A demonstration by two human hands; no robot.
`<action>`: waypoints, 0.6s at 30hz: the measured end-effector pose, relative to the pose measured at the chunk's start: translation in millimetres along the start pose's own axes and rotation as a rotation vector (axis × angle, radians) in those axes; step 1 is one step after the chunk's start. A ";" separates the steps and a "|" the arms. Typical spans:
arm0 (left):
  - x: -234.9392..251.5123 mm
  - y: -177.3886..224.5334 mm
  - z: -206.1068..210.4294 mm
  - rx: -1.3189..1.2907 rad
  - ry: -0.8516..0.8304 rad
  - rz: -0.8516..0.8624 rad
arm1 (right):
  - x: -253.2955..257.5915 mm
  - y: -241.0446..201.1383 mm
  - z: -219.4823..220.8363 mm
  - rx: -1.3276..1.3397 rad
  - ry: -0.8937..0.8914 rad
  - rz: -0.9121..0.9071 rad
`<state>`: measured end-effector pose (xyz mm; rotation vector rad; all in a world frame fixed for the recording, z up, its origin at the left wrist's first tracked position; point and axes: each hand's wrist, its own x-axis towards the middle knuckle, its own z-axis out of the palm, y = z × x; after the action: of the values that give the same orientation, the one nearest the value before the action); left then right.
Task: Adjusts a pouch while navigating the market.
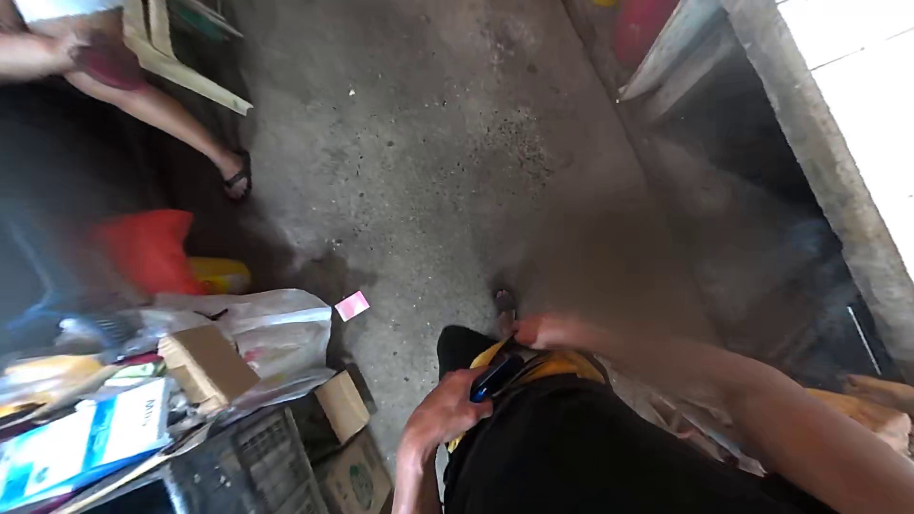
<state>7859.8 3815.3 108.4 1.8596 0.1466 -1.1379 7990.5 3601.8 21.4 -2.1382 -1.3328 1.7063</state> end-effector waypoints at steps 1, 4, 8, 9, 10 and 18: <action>6.4 8.8 -19.5 0.007 -0.004 0.007 | 0.1 8.2 -19.8 -0.014 0.062 -0.061; 22.7 27.0 -75.2 0.024 -0.026 0.019 | 4.5 26.9 -73.4 -0.006 0.185 -0.197; 53.5 34.6 -158.5 0.040 -0.014 0.089 | 27.7 59.0 -147.6 0.036 0.373 -0.315; 63.1 34.9 -182.1 0.044 -0.003 0.127 | 33.8 66.4 -169.8 0.083 0.418 -0.317; 72.4 36.4 -207.4 0.043 0.005 0.166 | 39.3 72.4 -193.0 0.139 0.450 -0.292; 119.9 68.2 -401.3 0.113 -0.049 0.235 | 47.5 71.3 -380.1 0.910 0.572 0.021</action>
<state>8221.2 4037.5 121.5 1.8891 -0.1635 -1.0443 8345.1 3749.8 86.1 -1.8180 -0.2771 1.1811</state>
